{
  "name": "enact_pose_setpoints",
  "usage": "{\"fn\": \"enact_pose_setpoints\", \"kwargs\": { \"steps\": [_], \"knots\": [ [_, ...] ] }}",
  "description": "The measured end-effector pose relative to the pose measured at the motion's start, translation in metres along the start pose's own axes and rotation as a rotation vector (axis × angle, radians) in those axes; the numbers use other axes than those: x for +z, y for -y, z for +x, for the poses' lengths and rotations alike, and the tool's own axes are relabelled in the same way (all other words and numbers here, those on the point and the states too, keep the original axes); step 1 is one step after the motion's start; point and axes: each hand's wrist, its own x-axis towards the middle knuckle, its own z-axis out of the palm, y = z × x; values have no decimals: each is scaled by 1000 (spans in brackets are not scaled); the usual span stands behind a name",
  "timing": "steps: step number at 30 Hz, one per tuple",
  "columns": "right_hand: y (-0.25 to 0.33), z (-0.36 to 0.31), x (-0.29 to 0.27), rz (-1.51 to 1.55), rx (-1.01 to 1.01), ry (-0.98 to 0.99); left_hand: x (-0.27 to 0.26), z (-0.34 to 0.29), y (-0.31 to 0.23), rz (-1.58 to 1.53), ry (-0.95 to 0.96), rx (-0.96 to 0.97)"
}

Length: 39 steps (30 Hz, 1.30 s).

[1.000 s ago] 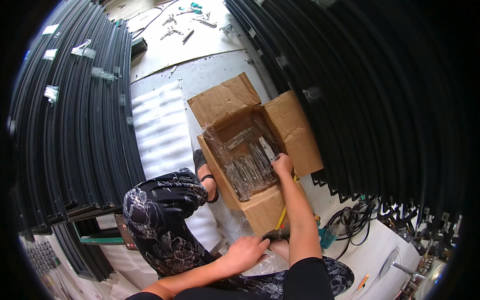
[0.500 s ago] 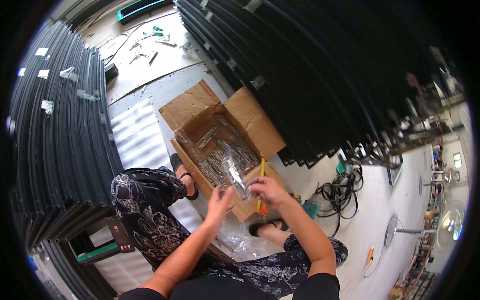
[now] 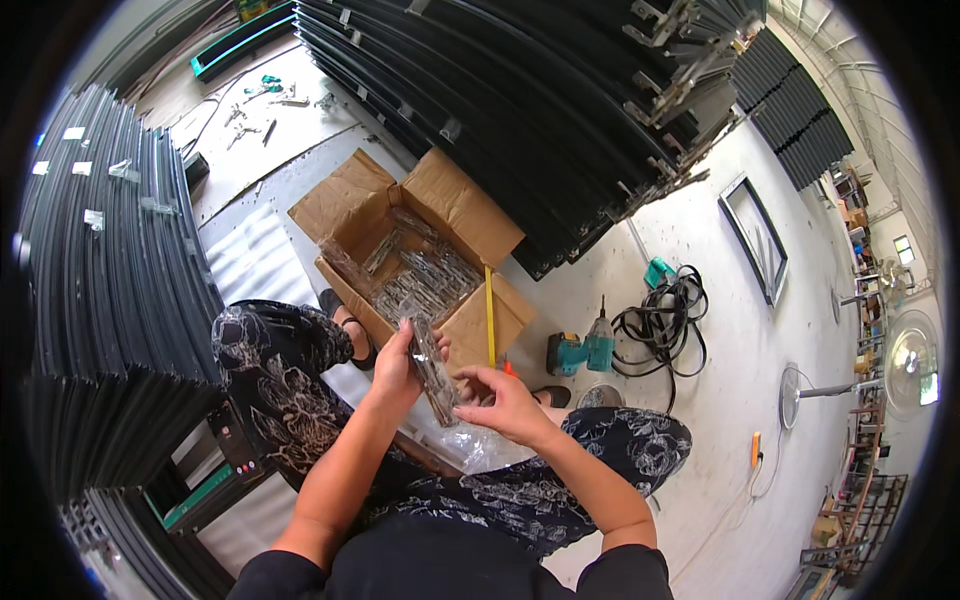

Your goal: The person takes metal hardware from a cardboard box, handles the items, and places them onto a metal frame structure.

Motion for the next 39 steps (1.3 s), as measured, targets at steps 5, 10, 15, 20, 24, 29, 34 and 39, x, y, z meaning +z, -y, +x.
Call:
{"fn": "enact_pose_setpoints", "kwargs": {
  "steps": [5, 10, 15, 20, 24, 29, 34, 39],
  "knots": [
    [10, -4, 5, -96, -50, -13, -5, -1, 4, -31, 34, -44],
    [9, -1, 3, -74, -8, -57, -2, -12, 1, -16, 186, -167],
    [7, 32, -10, -43, -205, -360, 12, -25, 9, 199, 301, -47],
    [19, 48, -4, -272, -73, -272, -4, -16, 34, 649, 284, 242],
    [4, 53, -7, -253, -153, -490, 5, -22, 33, 693, 363, 224],
    [6, 60, -18, -100, -234, -642, 24, -41, 19, 691, 347, -67],
    [3, 66, -22, 386, -136, -530, 29, -41, 6, 770, 467, 19],
    [-6, 70, -27, 688, 26, -410, 32, -42, 3, 724, 418, -54]
  ]
}}
